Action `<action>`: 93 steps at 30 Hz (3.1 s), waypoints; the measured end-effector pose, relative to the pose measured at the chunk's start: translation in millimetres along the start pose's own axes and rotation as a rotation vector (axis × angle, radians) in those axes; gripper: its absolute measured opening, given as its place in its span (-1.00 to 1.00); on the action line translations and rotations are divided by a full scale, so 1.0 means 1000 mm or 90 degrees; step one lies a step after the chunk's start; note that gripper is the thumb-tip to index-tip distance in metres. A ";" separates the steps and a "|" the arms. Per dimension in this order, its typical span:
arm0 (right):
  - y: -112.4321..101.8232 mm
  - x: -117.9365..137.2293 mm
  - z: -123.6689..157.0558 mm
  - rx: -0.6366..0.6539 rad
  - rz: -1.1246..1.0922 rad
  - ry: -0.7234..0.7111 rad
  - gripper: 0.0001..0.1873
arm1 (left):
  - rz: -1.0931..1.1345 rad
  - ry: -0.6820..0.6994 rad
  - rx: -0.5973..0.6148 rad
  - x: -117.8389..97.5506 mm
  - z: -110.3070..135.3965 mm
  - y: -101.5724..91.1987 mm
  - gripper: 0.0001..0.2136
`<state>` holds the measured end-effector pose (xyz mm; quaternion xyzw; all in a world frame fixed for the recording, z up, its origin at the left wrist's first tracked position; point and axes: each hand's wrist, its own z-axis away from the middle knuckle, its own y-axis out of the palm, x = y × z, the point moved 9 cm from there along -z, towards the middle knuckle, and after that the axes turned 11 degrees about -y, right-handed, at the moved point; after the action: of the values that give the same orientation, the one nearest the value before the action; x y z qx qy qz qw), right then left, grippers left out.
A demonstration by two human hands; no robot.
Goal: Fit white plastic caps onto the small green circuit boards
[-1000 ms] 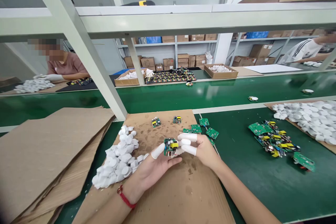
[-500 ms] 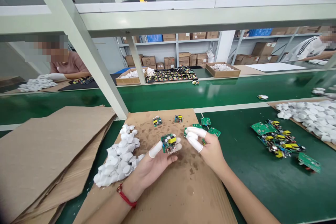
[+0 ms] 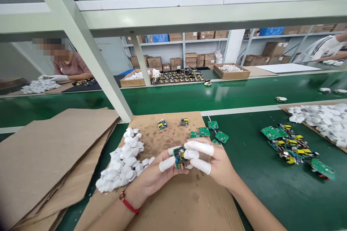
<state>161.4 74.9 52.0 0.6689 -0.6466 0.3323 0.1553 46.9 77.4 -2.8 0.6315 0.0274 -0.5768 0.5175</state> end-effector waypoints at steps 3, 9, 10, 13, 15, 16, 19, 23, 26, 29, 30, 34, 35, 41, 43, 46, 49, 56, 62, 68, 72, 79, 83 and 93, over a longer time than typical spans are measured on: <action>0.006 0.011 0.000 0.041 0.040 -0.055 -0.61 | -0.015 -0.008 0.015 0.002 -0.001 0.003 -0.71; 0.015 0.024 -0.004 0.096 0.122 -0.140 -0.55 | -0.025 0.006 0.019 0.002 0.000 0.005 -0.65; 0.016 0.027 -0.005 0.103 0.121 -0.161 -0.54 | -0.027 0.011 0.015 0.002 0.000 0.004 -0.65; 0.019 0.030 -0.005 0.108 0.087 -0.175 -0.59 | -0.029 0.015 0.008 0.002 0.000 0.003 -0.64; 0.019 0.025 -0.004 0.087 0.042 -0.139 -0.69 | -0.034 0.013 -0.003 0.002 0.000 0.002 -0.62; 0.019 0.020 -0.003 0.071 0.013 -0.107 -0.72 | -0.039 0.013 -0.009 0.002 0.000 0.002 -0.61; 0.018 0.001 0.003 0.026 -0.103 0.019 -0.74 | -0.052 0.015 -0.024 -0.001 0.000 0.001 -0.61; 0.024 -0.015 0.011 0.050 -0.209 0.125 -0.59 | -0.080 0.021 -0.052 -0.003 0.004 -0.003 -0.63; 0.030 -0.015 0.011 0.126 -0.231 0.130 -0.51 | -0.123 0.002 -0.024 -0.002 0.006 0.001 -0.63; 0.039 -0.014 0.014 0.212 -0.248 0.146 -0.37 | -0.184 -0.036 0.024 0.004 0.007 0.007 -0.58; 0.042 -0.014 0.015 0.232 -0.258 0.149 -0.36 | -0.202 -0.044 0.036 0.005 0.008 0.009 -0.57; 0.051 -0.012 0.021 0.256 -0.315 0.162 -0.51 | -0.221 -0.049 0.076 0.007 0.010 0.015 -0.52; 0.053 -0.011 0.022 0.258 -0.326 0.169 -0.55 | -0.222 -0.045 0.084 0.006 0.010 0.016 -0.53; 0.057 -0.006 0.018 0.235 -0.367 0.168 -0.71 | -0.278 -0.027 0.079 0.002 0.013 0.022 -0.63; 0.055 -0.006 0.017 0.227 -0.355 0.157 -0.75 | -0.281 -0.031 0.065 0.001 0.012 0.021 -0.65; 0.051 -0.009 0.016 0.189 -0.344 0.155 -0.73 | -0.265 -0.038 0.062 0.003 0.011 0.021 -0.66; 0.049 -0.013 0.017 0.147 -0.371 0.174 -0.65 | -0.240 -0.025 0.071 0.004 0.009 0.022 -0.63; 0.056 0.000 0.009 0.210 -0.375 0.130 -0.57 | -0.179 -0.036 0.130 0.012 0.004 0.025 -0.57; 0.068 0.009 0.009 0.265 -0.419 0.120 -0.70 | -0.158 -0.036 0.172 0.010 0.007 0.032 -0.66; 0.067 0.004 0.009 0.214 -0.444 0.145 -0.75 | -0.218 -0.010 0.129 0.006 0.009 0.031 -0.74; 0.057 -0.009 0.009 0.134 -0.381 0.157 -0.64 | -0.214 0.030 0.062 0.000 0.003 0.025 -0.68; 0.056 -0.018 0.010 0.154 -0.295 0.203 -0.41 | -0.124 0.025 0.025 0.005 -0.002 0.021 -0.67; 0.057 -0.015 0.005 0.182 -0.226 0.161 -0.49 | -0.161 0.009 -0.016 0.007 -0.003 0.014 -0.64; 0.053 -0.018 0.002 0.167 -0.210 0.133 -0.49 | -0.190 -0.012 -0.036 0.005 -0.001 0.018 -0.66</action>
<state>111.3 80.9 26.9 0.7419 -0.4604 0.4509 0.1854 60.6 67.0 3.8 0.6002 0.1325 -0.6518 0.4443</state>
